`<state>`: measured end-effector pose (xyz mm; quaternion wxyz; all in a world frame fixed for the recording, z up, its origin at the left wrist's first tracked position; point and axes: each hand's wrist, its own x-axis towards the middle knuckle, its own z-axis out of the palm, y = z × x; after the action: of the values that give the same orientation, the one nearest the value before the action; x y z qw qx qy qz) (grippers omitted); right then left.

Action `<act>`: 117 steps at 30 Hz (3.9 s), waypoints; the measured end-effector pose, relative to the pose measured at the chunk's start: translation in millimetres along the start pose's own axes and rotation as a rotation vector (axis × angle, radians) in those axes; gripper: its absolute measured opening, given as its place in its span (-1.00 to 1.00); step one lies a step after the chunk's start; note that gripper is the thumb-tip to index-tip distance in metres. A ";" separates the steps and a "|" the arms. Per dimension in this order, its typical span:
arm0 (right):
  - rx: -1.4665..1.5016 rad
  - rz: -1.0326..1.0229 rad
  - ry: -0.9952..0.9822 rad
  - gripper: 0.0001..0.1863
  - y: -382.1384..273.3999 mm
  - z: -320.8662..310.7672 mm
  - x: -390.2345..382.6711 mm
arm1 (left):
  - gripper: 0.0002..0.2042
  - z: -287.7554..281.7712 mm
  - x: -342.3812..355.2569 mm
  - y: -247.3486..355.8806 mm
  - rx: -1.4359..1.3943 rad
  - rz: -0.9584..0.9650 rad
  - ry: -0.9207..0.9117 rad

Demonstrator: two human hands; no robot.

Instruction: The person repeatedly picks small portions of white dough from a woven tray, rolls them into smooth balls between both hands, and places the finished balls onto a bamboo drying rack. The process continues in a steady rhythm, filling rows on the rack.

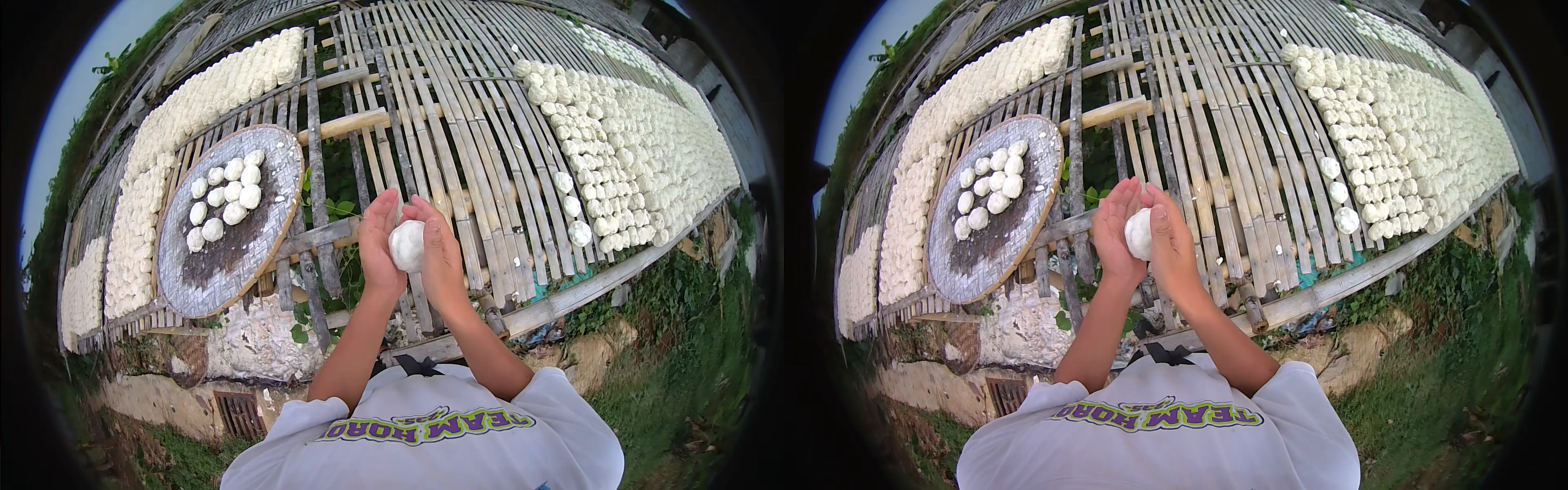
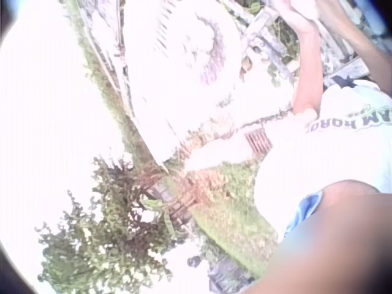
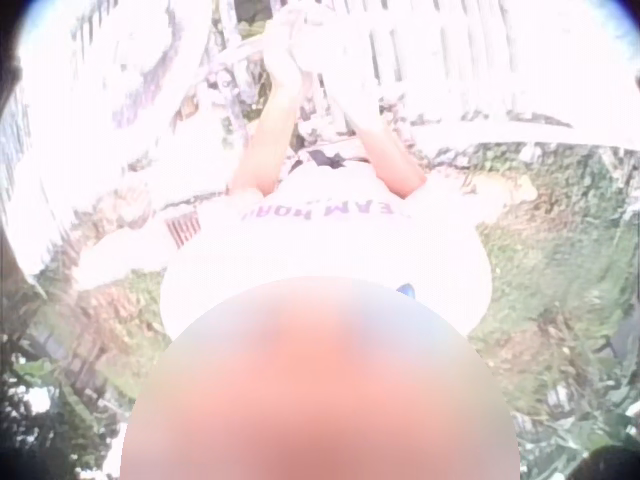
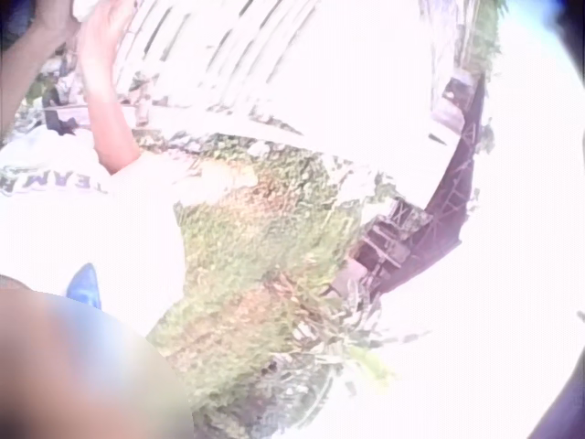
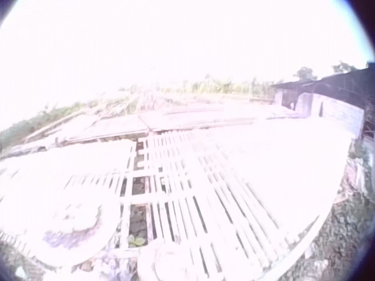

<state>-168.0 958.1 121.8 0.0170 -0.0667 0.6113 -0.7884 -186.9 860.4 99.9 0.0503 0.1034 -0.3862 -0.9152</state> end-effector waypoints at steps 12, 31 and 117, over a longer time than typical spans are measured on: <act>0.265 0.323 -0.183 -0.49 -2.8 -44.9 34.3 | -0.36 8.5 -0.8 -6.5 -0.415 -0.543 0.019; 0.169 -0.372 -0.085 -0.57 -15.9 -18.4 -23.0 | -0.36 20.8 -22.2 17.1 -0.438 -0.475 -0.219; -0.772 0.407 -0.188 -0.50 216.4 -263.8 -10.1 | -0.80 -139.3 -21.0 41.8 0.330 -0.048 0.259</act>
<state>-203.1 1158.3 -152.5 0.2012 -0.0178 0.8572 -0.4737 -134.3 737.9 38.3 0.0601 0.2362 -0.5187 -0.8195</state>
